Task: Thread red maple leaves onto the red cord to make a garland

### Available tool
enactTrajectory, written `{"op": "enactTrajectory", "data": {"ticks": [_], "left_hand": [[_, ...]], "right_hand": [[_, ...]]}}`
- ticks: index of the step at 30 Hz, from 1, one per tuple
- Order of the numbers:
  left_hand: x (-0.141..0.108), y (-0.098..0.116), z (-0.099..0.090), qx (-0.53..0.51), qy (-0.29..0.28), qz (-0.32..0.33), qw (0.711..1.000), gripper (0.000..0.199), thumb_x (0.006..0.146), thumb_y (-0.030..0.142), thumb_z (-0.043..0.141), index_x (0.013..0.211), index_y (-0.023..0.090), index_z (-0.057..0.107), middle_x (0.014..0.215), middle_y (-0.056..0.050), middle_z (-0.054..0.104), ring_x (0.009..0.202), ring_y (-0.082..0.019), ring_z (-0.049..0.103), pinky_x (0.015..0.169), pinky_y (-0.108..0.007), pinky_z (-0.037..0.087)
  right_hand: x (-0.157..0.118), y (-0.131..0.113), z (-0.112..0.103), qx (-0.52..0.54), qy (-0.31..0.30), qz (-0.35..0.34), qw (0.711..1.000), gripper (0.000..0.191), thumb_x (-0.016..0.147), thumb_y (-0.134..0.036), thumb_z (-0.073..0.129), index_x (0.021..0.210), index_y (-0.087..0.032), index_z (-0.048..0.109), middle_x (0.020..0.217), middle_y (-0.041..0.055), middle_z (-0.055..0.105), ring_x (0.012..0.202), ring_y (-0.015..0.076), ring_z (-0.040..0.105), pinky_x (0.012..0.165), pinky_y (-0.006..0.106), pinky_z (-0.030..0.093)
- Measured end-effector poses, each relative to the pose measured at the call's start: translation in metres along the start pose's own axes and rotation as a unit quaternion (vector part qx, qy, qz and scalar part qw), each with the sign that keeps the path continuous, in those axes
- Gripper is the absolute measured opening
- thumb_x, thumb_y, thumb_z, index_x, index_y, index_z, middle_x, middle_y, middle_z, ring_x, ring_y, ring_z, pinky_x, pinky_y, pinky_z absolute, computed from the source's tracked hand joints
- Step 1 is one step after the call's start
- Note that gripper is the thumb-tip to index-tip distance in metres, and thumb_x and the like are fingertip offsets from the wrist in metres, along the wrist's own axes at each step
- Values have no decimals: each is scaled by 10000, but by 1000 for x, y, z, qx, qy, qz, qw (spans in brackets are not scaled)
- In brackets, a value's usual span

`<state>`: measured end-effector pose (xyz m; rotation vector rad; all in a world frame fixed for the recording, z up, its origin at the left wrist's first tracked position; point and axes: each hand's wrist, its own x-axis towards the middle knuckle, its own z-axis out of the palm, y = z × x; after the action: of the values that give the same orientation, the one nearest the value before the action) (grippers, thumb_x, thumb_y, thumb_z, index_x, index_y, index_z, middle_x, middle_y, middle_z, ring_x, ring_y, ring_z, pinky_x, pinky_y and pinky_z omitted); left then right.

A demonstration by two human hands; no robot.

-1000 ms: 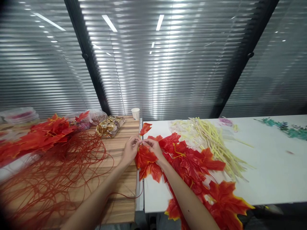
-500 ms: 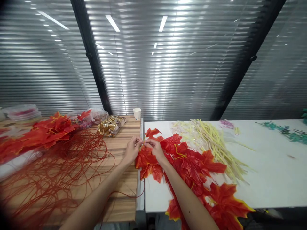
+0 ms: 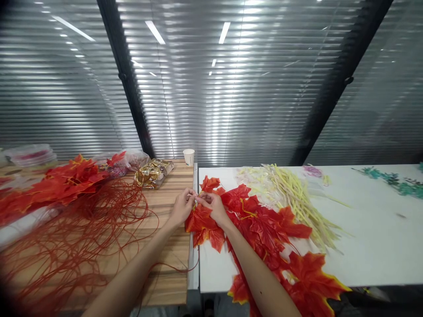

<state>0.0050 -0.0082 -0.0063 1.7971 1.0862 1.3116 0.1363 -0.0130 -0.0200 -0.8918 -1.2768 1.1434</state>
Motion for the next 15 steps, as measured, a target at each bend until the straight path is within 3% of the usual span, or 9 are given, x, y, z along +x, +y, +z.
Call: {"op": "enactTrajectory", "data": {"ticks": [6, 11, 15], "left_hand": [[0, 4, -7, 45, -3, 44, 998, 125, 802, 193, 454, 703, 185, 529, 681, -7, 551, 658, -142, 508, 620, -247, 378], [-1, 10, -15, 91, -1, 88, 992, 148, 809, 232, 482, 730, 194, 602, 722, -24, 593, 699, -158, 526, 640, -256, 384], [3, 13, -27, 83, 3, 91, 992, 188, 800, 306, 526, 763, 197, 675, 717, -41, 642, 661, -159, 537, 610, -249, 384]], "right_hand": [[-2, 0, -3, -80, -42, -32, 995, 264, 727, -411, 641, 709, -150, 674, 658, 21, 645, 617, 151, 572, 590, 255, 421], [-4, -1, -2, -104, -15, -41, 994, 291, 710, -427, 651, 701, -138, 684, 605, 19, 638, 549, 146, 551, 536, 251, 407], [-2, 1, -2, -62, 44, -42, 996, 309, 683, -448, 670, 702, -140, 675, 644, 42, 662, 593, 165, 584, 559, 259, 426]]}}
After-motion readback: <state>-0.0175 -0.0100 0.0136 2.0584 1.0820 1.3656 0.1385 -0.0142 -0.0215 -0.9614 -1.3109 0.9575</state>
